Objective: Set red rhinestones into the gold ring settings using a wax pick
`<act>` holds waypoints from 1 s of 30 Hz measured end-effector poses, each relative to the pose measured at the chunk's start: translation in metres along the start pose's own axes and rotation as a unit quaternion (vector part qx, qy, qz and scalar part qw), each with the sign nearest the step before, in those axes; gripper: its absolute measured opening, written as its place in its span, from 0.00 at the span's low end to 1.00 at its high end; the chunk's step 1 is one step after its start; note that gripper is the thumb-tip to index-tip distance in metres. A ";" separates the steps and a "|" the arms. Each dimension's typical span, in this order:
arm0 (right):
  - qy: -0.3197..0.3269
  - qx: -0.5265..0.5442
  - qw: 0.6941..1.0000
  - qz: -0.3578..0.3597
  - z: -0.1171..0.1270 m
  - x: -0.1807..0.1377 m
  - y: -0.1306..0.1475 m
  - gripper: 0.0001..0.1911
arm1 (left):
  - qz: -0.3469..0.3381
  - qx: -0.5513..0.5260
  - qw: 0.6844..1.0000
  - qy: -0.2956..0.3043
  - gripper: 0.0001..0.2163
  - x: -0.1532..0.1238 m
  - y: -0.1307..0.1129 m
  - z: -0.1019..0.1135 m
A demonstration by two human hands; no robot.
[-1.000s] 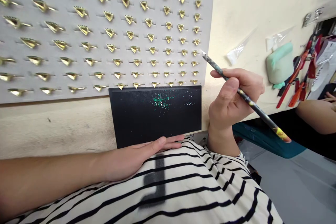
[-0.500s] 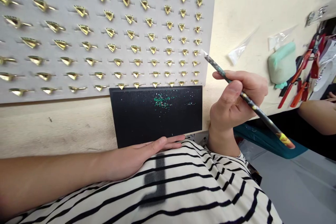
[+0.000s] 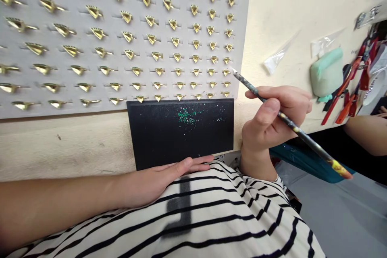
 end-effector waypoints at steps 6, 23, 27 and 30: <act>0.020 -0.017 1.000 0.016 0.003 -0.001 0.005 0.14 | -0.015 -0.010 1.000 -0.013 0.25 0.004 0.009 0.001; 0.045 -0.046 0.998 0.014 0.003 -0.002 0.004 0.13 | -0.006 0.001 1.000 -0.007 0.24 0.001 0.009 0.001; 0.030 -0.046 0.998 0.026 0.004 -0.001 0.004 0.13 | -0.008 0.006 1.000 -0.009 0.25 0.001 0.007 0.001; 0.030 -0.047 0.998 0.028 0.004 -0.001 0.005 0.13 | -0.003 -0.005 1.000 0.001 0.26 0.000 0.002 0.000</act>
Point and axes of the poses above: each hand's wrist, its own x-axis towards the middle knuckle, its own z-axis out of the back of the hand, y = z × x, the point moved 3 cm from there along x, towards the middle knuckle, and after that the axes turned 12 degrees about -z, right-handed, at the moved point
